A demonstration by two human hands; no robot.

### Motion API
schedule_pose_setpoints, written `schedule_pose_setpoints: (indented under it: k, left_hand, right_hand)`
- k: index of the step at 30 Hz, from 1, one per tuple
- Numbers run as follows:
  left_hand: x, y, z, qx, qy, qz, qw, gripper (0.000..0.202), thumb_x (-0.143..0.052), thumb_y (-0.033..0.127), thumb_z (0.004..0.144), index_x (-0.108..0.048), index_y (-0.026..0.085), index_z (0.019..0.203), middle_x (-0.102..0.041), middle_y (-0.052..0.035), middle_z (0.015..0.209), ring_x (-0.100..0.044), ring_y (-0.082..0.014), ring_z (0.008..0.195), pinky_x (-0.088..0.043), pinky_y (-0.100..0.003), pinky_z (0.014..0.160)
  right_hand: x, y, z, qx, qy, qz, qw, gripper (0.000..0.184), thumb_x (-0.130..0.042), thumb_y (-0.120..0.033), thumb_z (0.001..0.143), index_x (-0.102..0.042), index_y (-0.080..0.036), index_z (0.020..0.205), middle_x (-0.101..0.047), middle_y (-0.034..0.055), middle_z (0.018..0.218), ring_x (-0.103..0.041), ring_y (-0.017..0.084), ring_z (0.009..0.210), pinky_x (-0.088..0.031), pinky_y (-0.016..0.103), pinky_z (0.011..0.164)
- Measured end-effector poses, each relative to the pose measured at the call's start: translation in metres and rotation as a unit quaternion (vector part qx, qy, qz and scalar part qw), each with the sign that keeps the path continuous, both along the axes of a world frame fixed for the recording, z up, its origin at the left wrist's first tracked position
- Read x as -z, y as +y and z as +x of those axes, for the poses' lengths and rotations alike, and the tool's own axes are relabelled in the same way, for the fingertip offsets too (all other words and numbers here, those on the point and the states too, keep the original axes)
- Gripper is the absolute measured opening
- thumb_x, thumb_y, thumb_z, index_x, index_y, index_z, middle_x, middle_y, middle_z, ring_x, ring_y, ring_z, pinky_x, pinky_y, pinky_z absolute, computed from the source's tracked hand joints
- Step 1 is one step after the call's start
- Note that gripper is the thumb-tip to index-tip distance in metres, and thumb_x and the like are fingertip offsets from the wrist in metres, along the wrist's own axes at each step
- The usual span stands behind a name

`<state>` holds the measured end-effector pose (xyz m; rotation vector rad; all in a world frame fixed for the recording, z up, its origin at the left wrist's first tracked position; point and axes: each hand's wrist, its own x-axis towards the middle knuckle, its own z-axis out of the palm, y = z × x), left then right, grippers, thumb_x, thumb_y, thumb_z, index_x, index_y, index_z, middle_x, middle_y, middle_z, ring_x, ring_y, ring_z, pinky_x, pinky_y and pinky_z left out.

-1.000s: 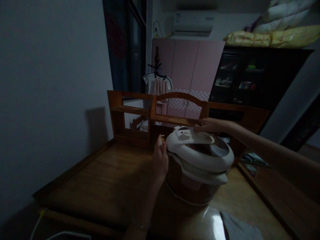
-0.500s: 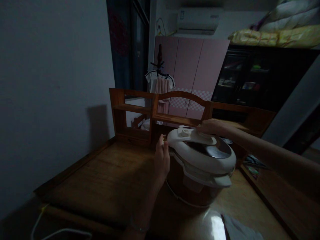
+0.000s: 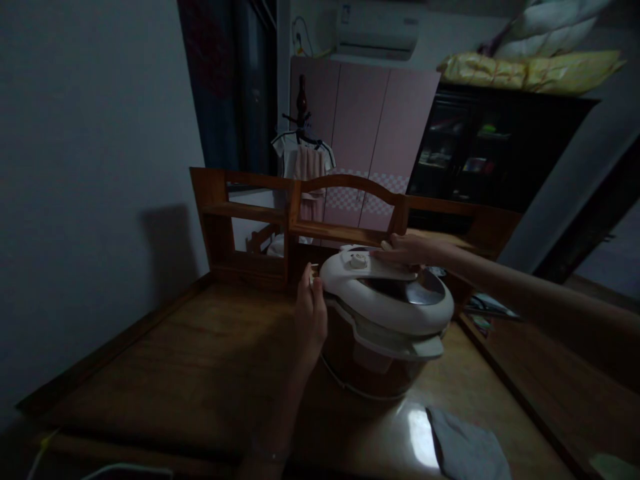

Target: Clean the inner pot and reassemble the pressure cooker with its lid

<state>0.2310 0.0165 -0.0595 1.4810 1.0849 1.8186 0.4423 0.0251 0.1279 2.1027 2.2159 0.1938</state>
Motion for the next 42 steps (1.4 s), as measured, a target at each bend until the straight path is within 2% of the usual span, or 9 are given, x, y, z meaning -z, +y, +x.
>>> schedule_pose_setpoints:
  k: [2,4,7,11,21,29,34,42]
  left_hand:
    - [0.0,0.0,-0.001,-0.001,0.005,0.004,1.0,0.055,-0.033,0.051,0.102,-0.043,0.024,0.149,-0.043,-0.0077,0.157,-0.038,-0.0201,0.146,-0.028,-0.036,0.121]
    - [0.0,0.0,-0.001,0.001,0.007,0.01,1.0,0.055,-0.033,0.052,0.102,-0.043,0.024,0.149,-0.043,-0.0078,0.158,-0.038,-0.0201,0.146,-0.028,-0.036,0.121]
    - [0.0,0.001,0.001,-0.001,-0.002,0.006,1.0,0.057,-0.033,0.053,0.101,-0.043,0.023,0.149,-0.044,-0.0087,0.157,-0.039,-0.0205,0.145,-0.027,-0.035,0.121]
    - [0.001,0.001,0.004,-0.001,-0.023,-0.002,1.0,0.059,-0.032,0.054,0.101,-0.042,0.023,0.15,-0.044,-0.0091,0.156,-0.039,-0.0208,0.145,-0.026,-0.037,0.122]
    - [0.002,0.003,-0.001,0.041,-0.038,-0.013,0.998,0.06,-0.034,0.056,0.1,-0.038,0.026,0.152,-0.038,-0.0068,0.161,-0.034,-0.021,0.148,-0.024,-0.039,0.123]
    - [-0.003,-0.001,-0.001,0.073,-0.06,-0.03,0.995,0.062,-0.035,0.058,0.1,-0.036,0.026,0.153,-0.033,-0.0073,0.162,-0.029,-0.021,0.15,-0.022,-0.039,0.124]
    - [-0.001,0.0,-0.001,0.066,-0.066,-0.026,0.995,0.063,-0.034,0.059,0.099,-0.038,0.026,0.152,-0.033,-0.0079,0.162,-0.028,-0.022,0.151,-0.02,-0.04,0.124]
    - [0.001,0.0,-0.001,0.057,-0.05,-0.02,0.997,0.061,-0.033,0.058,0.1,-0.036,0.028,0.153,-0.035,-0.0072,0.161,-0.029,-0.0221,0.15,-0.02,-0.042,0.124]
  right_hand:
    - [0.008,-0.004,-0.001,0.026,0.001,0.032,0.999,0.062,-0.047,-0.061,0.095,-0.056,-0.007,0.125,-0.064,0.0279,0.119,-0.062,0.038,0.112,-0.047,0.038,0.086]
    - [0.015,-0.006,-0.001,0.036,-0.003,0.061,0.997,0.06,-0.039,-0.058,0.098,-0.054,-0.006,0.125,-0.063,0.0298,0.12,-0.061,0.04,0.113,-0.046,0.04,0.086]
    - [0.018,-0.002,0.002,0.033,-0.006,0.076,0.997,0.049,-0.042,-0.051,0.097,-0.057,-0.01,0.119,-0.066,0.0253,0.118,-0.064,0.037,0.109,-0.045,0.037,0.083]
    - [0.015,0.005,0.007,0.016,-0.011,0.077,0.997,0.048,-0.047,-0.051,0.094,-0.06,-0.012,0.117,-0.069,0.021,0.116,-0.066,0.034,0.104,-0.045,0.034,0.078]
    - [0.014,0.006,0.009,-0.002,-0.023,0.101,0.995,0.046,-0.045,-0.049,0.093,-0.063,-0.012,0.114,-0.072,0.0201,0.108,-0.068,0.035,0.097,-0.042,0.034,0.069]
    - [-0.003,-0.006,0.014,-0.094,-0.047,0.117,0.988,0.051,-0.044,-0.054,0.094,-0.058,-0.016,0.125,-0.073,0.0163,0.1,-0.07,0.033,0.085,-0.039,0.032,0.064]
    - [0.004,-0.012,0.012,-0.089,-0.028,0.118,0.989,0.049,-0.043,-0.051,0.095,-0.058,-0.014,0.124,-0.073,0.017,0.099,-0.07,0.032,0.087,-0.04,0.032,0.066]
    - [0.015,0.003,0.018,-0.069,-0.02,0.122,0.99,0.046,-0.044,-0.048,0.095,-0.059,-0.015,0.123,-0.074,0.017,0.105,-0.07,0.033,0.094,-0.042,0.033,0.07]
